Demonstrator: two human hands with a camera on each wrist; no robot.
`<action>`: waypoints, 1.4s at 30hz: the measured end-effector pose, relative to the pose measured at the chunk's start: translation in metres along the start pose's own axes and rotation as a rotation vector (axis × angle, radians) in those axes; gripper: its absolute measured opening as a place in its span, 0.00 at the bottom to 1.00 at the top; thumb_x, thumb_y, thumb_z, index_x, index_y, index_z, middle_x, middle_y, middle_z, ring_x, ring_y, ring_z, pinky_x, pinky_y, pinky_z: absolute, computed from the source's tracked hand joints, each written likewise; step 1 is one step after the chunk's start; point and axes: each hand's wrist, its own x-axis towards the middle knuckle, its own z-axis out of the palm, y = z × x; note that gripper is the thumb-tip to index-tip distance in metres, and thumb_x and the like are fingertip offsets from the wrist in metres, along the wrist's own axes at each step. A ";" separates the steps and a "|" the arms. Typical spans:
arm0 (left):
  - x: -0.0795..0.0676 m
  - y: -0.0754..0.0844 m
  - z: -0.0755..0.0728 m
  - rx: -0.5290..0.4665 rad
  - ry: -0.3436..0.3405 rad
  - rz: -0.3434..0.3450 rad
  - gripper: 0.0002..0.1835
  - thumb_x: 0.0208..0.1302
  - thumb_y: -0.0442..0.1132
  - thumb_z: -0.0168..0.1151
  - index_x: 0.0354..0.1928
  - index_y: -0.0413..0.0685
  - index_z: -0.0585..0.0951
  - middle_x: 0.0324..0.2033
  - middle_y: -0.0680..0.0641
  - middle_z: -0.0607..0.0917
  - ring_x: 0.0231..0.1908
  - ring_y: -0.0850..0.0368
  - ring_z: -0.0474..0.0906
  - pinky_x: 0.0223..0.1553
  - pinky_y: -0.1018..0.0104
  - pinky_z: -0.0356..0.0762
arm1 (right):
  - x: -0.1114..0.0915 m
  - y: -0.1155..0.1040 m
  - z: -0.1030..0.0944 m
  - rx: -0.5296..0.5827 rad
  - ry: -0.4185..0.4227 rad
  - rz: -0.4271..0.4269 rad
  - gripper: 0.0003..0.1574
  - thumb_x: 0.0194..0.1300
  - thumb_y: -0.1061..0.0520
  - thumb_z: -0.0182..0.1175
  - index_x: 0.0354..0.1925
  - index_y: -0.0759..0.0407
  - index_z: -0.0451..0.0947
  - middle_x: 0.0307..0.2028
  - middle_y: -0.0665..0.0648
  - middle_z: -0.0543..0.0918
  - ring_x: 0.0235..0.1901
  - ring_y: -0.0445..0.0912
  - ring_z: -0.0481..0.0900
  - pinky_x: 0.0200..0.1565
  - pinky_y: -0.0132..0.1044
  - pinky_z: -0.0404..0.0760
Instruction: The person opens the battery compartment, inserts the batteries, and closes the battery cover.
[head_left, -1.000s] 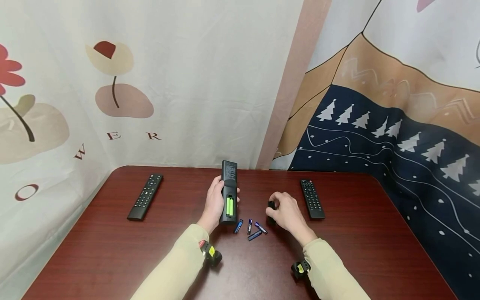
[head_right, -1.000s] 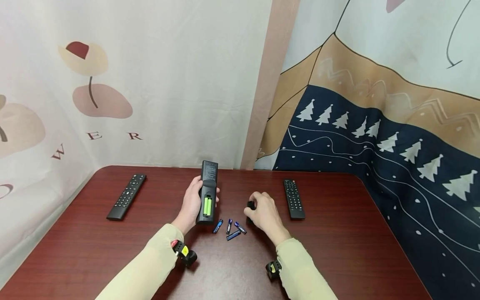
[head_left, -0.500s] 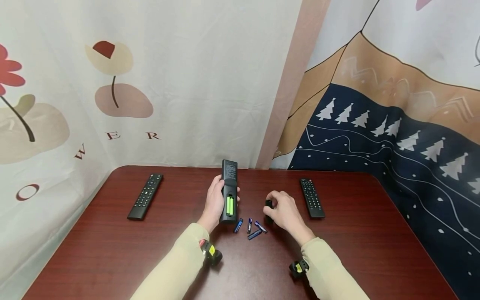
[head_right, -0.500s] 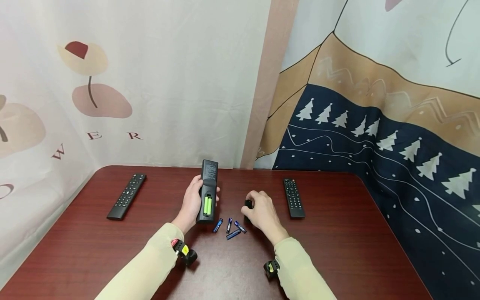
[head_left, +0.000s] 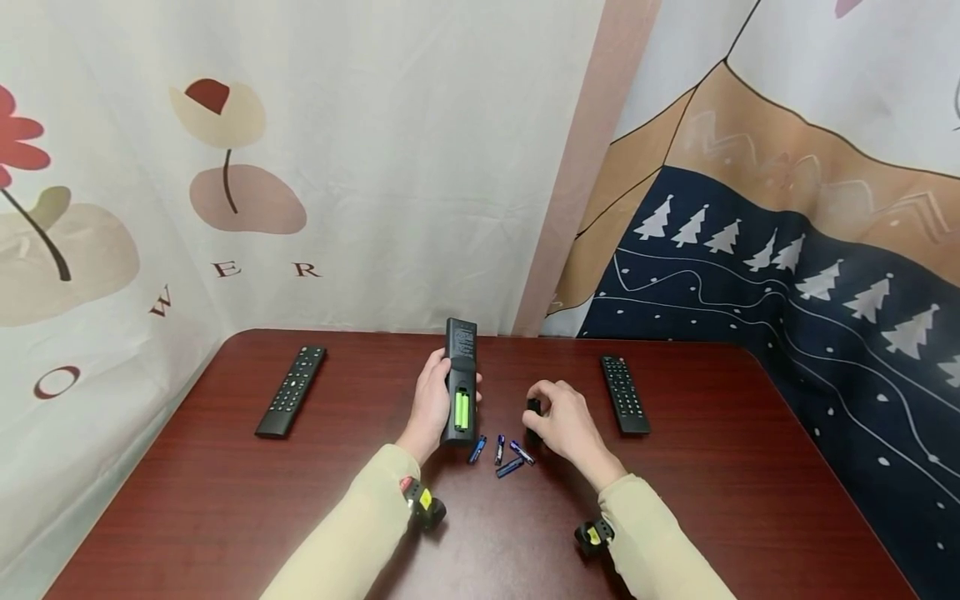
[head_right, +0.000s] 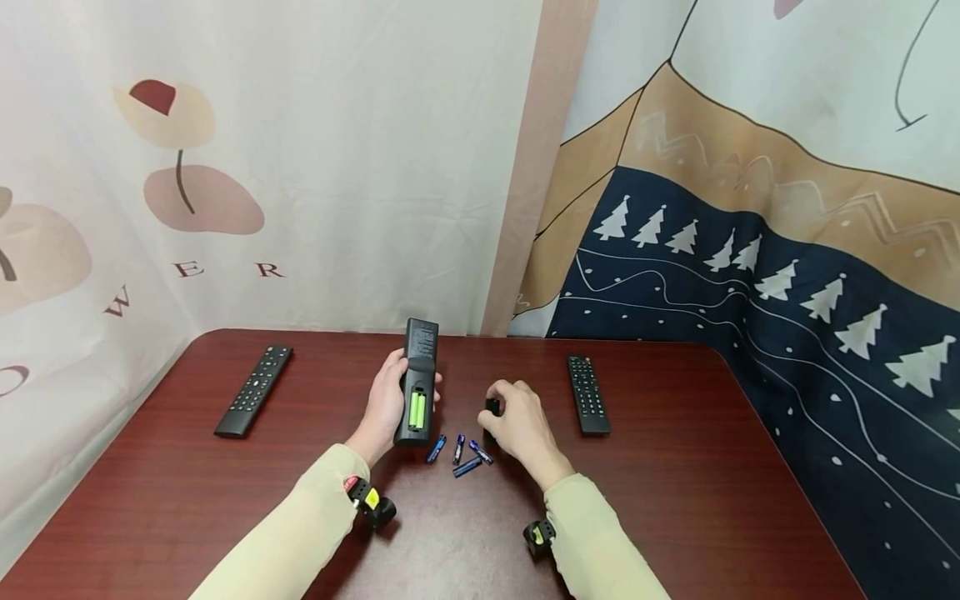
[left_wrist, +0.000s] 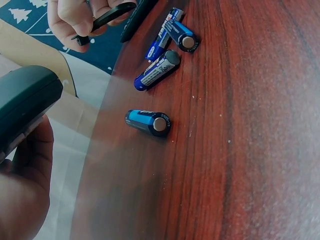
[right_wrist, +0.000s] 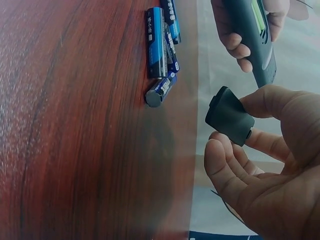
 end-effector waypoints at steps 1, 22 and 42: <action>0.000 0.000 0.000 0.001 0.000 -0.002 0.23 0.83 0.48 0.32 0.72 0.54 0.66 0.53 0.28 0.81 0.35 0.49 0.85 0.37 0.59 0.82 | 0.000 0.000 0.000 0.001 0.001 -0.002 0.11 0.59 0.62 0.68 0.42 0.58 0.83 0.30 0.55 0.75 0.29 0.43 0.71 0.33 0.38 0.72; 0.000 0.000 0.001 0.000 0.001 0.004 0.23 0.84 0.47 0.31 0.71 0.53 0.66 0.53 0.28 0.81 0.34 0.50 0.85 0.36 0.59 0.82 | -0.002 -0.010 0.004 0.048 0.016 -0.018 0.11 0.60 0.62 0.68 0.43 0.60 0.84 0.31 0.55 0.76 0.29 0.43 0.74 0.34 0.38 0.74; -0.001 0.000 0.002 -0.011 -0.002 0.004 0.23 0.84 0.47 0.30 0.71 0.54 0.66 0.52 0.28 0.81 0.33 0.51 0.84 0.37 0.59 0.82 | -0.003 -0.016 0.011 0.115 0.071 -0.031 0.11 0.62 0.62 0.69 0.45 0.60 0.84 0.35 0.55 0.78 0.30 0.43 0.76 0.35 0.37 0.78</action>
